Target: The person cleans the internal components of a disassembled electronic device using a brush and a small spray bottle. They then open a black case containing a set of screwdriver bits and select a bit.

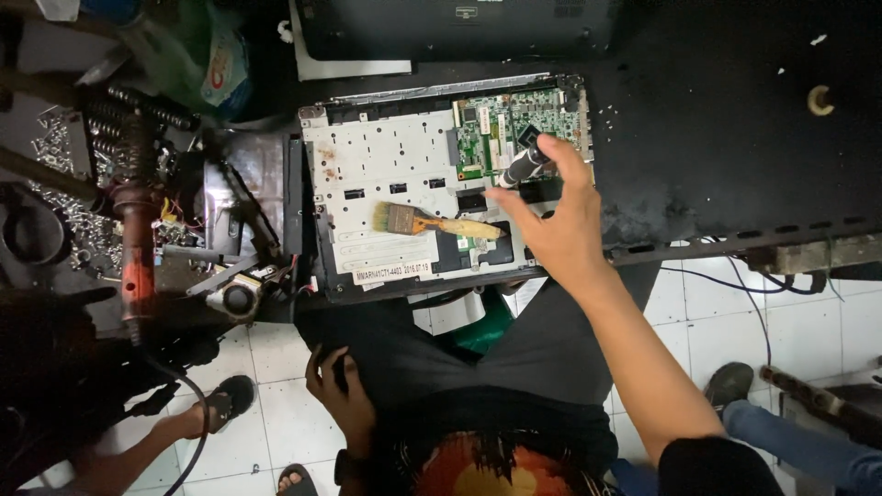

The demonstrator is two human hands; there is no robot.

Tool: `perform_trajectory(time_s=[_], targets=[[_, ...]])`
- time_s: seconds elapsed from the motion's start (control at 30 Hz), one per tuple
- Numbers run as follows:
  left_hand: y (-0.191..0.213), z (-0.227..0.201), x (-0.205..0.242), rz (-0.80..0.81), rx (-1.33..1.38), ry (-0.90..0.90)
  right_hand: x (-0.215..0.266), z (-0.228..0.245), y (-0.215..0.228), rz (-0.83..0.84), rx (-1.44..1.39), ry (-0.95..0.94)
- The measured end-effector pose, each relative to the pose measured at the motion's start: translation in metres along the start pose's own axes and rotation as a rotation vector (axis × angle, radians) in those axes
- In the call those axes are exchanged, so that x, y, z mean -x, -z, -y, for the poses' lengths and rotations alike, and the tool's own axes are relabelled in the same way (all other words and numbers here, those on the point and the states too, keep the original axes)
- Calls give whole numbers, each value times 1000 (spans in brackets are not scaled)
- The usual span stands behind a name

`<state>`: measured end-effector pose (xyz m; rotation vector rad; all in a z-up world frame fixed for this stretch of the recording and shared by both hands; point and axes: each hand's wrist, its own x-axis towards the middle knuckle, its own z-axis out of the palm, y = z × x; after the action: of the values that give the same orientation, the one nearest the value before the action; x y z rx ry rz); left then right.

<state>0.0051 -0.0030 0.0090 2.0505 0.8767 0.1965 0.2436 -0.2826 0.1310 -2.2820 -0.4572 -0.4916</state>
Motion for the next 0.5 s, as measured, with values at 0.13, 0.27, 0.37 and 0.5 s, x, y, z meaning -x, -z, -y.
perform_trajectory(time_s=[0.13,0.27,0.37,0.5], targets=[[1,3,2,1,11,-40,-5,5,7,100,-122,-47],[0,0,1,6,22,-19,-5,6,7,22,-31,26],[1,2,1,1,20,-13,-3,5,6,45,-51,-34],[1,6,1,6,-1,-47,-2,4,6,21,-40,-25]])
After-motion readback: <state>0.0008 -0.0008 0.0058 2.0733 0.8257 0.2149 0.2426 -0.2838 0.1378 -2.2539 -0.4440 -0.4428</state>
